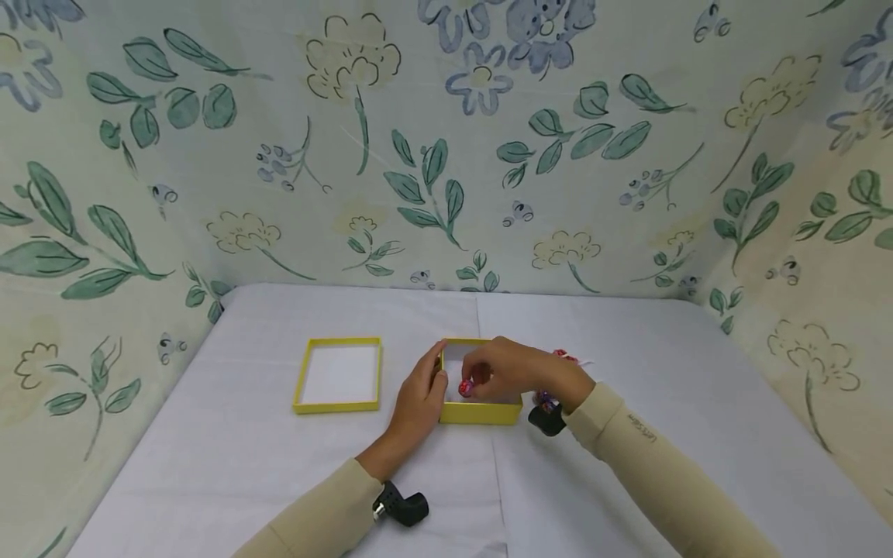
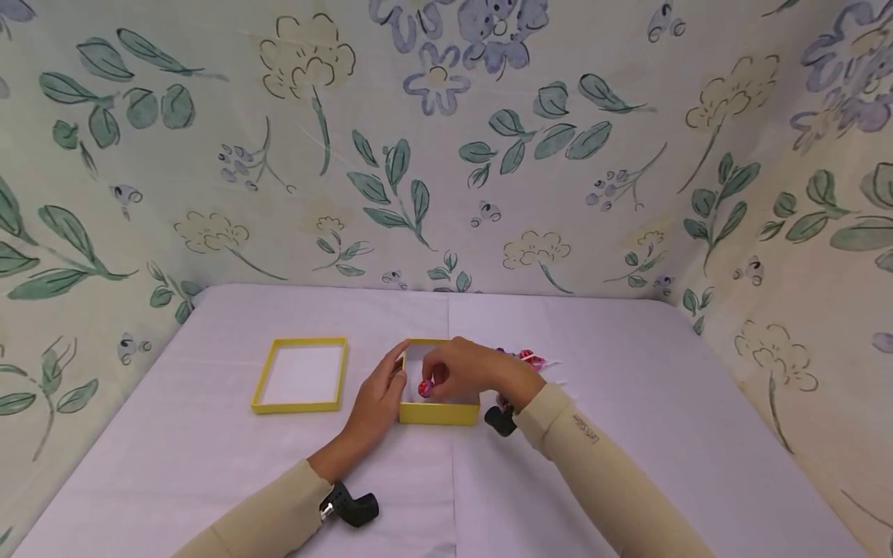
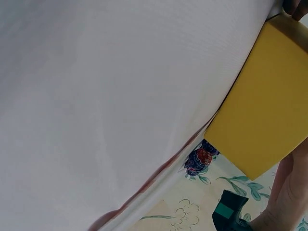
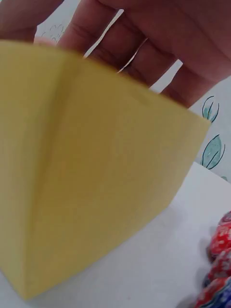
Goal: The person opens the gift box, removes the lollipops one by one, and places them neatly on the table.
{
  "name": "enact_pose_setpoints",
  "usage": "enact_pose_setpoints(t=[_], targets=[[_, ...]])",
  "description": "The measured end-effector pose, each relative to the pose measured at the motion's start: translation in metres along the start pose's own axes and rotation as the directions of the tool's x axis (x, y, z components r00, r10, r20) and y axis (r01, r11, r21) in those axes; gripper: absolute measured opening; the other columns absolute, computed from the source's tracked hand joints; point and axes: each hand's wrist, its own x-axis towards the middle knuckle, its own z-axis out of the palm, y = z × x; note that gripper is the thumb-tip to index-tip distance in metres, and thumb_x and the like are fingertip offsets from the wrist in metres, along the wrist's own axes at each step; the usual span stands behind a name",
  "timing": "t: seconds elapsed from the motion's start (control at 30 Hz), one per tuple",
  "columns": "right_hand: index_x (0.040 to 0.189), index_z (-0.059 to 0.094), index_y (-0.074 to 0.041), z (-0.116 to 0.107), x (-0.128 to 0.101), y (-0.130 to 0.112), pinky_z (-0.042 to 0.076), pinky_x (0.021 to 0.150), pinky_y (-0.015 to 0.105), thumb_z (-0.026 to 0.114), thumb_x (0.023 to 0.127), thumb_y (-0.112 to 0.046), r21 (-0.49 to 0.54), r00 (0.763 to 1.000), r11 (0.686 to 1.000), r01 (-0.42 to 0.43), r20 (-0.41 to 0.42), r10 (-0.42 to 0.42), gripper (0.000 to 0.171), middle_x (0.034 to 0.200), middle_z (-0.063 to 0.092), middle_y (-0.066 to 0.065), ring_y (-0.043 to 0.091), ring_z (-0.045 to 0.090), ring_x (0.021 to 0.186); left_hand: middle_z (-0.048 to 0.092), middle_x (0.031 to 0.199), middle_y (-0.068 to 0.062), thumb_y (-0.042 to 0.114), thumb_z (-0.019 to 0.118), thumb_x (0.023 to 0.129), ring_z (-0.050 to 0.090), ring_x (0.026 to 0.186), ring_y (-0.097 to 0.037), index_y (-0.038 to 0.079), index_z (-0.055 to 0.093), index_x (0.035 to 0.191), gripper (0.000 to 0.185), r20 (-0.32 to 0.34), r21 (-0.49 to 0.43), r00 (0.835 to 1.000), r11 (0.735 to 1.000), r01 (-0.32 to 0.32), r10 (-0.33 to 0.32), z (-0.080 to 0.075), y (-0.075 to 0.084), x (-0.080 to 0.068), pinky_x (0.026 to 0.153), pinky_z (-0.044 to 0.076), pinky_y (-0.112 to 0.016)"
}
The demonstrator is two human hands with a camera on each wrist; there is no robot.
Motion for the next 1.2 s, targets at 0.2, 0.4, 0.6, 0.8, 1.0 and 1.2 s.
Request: enact_pose_setpoints(t=[0.2,0.4,0.6,0.8,1.0,1.2], targets=[[0.095,0.069,-0.024,-0.011,-0.018,-0.002,0.053,0.075,0.023,0.072,0.084,-0.021,0.04,0.998,0.999,0.003,-0.057,0.0,0.011,0.083,0.065,-0.015,0.007,0.061,0.079,0.039,0.15,0.002,0.014,0.041,0.102,0.042,0.133,-0.015,0.019,0.035,0.15,0.049,-0.012,-0.003,1.0,1.0,-0.018,0.018,0.001,0.0,0.0,0.108,0.037,-0.039],[0.098,0.068,-0.022,-0.021,-0.045,-0.002,0.053,0.074,0.021,0.068,0.083,-0.019,0.012,0.989,1.0,0.001,-0.146,0.001,0.015,0.086,0.064,-0.017,0.004,0.06,0.078,0.04,0.149,0.0,0.011,0.043,0.101,0.043,0.132,-0.016,0.016,0.036,0.15,0.049,-0.02,0.002,0.999,1.0,-0.026,0.026,0.001,0.001,0.001,0.107,0.038,-0.041],[0.097,0.068,-0.021,-0.022,-0.069,0.003,0.054,0.071,0.025,0.068,0.082,-0.015,0.005,0.979,1.0,-0.013,-0.205,0.014,0.016,0.084,0.063,-0.015,0.007,0.059,0.077,0.04,0.148,0.004,0.012,0.042,0.102,0.042,0.132,-0.013,0.023,0.036,0.149,0.049,-0.027,0.006,1.0,1.0,-0.004,0.004,0.001,0.0,0.001,0.107,0.038,-0.04],[0.096,0.067,-0.021,-0.017,-0.086,0.011,0.055,0.071,0.027,0.071,0.082,-0.015,0.047,0.968,0.998,-0.044,-0.246,0.055,0.016,0.086,0.062,-0.011,0.011,0.058,0.08,0.039,0.149,0.003,0.013,0.041,0.102,0.041,0.133,-0.014,0.021,0.036,0.15,0.048,-0.025,-0.003,1.0,1.0,-0.007,0.007,0.0,-0.003,0.002,0.108,0.037,-0.04],[0.098,0.067,-0.019,-0.005,-0.103,0.02,0.056,0.071,0.029,0.073,0.081,-0.015,0.06,0.945,0.994,-0.09,-0.309,0.104,0.018,0.088,0.062,-0.01,0.012,0.058,0.082,0.039,0.149,0.003,0.013,0.041,0.102,0.042,0.133,-0.015,0.018,0.036,0.15,0.048,-0.019,-0.007,1.0,1.0,-0.011,0.011,0.002,-0.004,0.001,0.108,0.037,-0.041],[0.097,0.066,-0.019,0.007,-0.119,0.031,0.056,0.075,0.036,0.073,0.08,-0.013,0.057,0.925,0.995,-0.079,-0.368,0.095,0.019,0.086,0.062,-0.012,0.01,0.059,0.082,0.039,0.149,0.003,0.014,0.041,0.102,0.041,0.133,-0.015,0.021,0.035,0.15,0.049,-0.013,-0.005,1.0,1.0,-0.005,0.005,0.003,-0.002,0.001,0.108,0.036,-0.04]])
